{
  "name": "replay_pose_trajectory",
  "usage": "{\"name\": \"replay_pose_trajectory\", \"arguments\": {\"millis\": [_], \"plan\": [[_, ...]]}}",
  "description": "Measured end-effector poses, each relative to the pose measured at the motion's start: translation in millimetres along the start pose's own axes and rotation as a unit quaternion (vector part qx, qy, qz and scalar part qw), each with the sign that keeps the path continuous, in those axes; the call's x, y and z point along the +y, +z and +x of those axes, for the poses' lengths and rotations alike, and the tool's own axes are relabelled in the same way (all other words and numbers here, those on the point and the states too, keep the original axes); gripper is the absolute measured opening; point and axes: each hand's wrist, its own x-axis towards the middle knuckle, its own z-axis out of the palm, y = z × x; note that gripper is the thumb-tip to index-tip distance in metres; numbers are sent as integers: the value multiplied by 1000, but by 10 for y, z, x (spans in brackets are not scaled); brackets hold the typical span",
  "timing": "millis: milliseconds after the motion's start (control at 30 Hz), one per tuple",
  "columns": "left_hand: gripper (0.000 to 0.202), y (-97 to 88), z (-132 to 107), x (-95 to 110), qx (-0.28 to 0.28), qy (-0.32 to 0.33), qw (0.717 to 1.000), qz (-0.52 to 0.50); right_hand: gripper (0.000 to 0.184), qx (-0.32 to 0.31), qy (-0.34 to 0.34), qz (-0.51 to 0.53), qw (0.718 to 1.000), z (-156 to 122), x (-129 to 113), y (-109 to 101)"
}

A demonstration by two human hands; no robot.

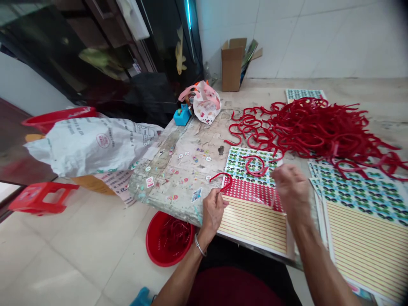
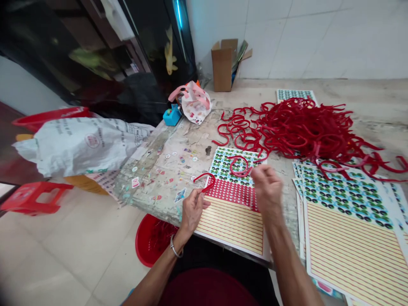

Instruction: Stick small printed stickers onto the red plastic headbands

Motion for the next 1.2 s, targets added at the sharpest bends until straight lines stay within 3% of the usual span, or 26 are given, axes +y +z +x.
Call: {"name": "replay_pose_trajectory", "arguments": {"millis": [100,167,267,333,433,500,633,733,800,867,1000,1100,1200], "plan": [[21,-3,8,-9,0,-1,1000,-2,7,60,-61,148,985,203,-463,-242],[22,-9,22,23,-9,-5,1000,-13,7,63,-91,161,981,228,-668,-307],[24,-11,26,214,-36,-7,998,-46,7,34,-86,17,996,105,-715,-211],[24,0,9,432,-75,-6,992,-104,12,-60,-49,-119,990,-26,-624,-65],[23,39,-32,770,-130,2,974,-186,14,-207,-61,-247,945,-193,-473,146],[22,74,-54,914,-147,-4,964,-223,11,-249,-128,-325,904,-260,-424,227],[18,140,-72,954,-131,-8,959,-252,11,-253,-254,-467,808,-295,-421,244],[17,169,-79,897,-106,3,966,-236,20,-209,-281,-544,763,-274,-426,184],[16,171,-79,878,-94,5,968,-234,29,-173,-264,-564,763,-270,-408,115],[16,161,-68,883,-79,6,967,-240,31,-151,-226,-554,787,-309,-358,26],[16,138,-23,951,-40,18,967,-251,22,-187,-125,-498,837,-574,-120,-152],[16,148,-6,1031,-38,26,962,-269,19,-212,-84,-502,835,-808,128,-216],[15,181,-30,1112,-53,22,954,-295,20,-193,-91,-500,840,-894,292,-203]]}}
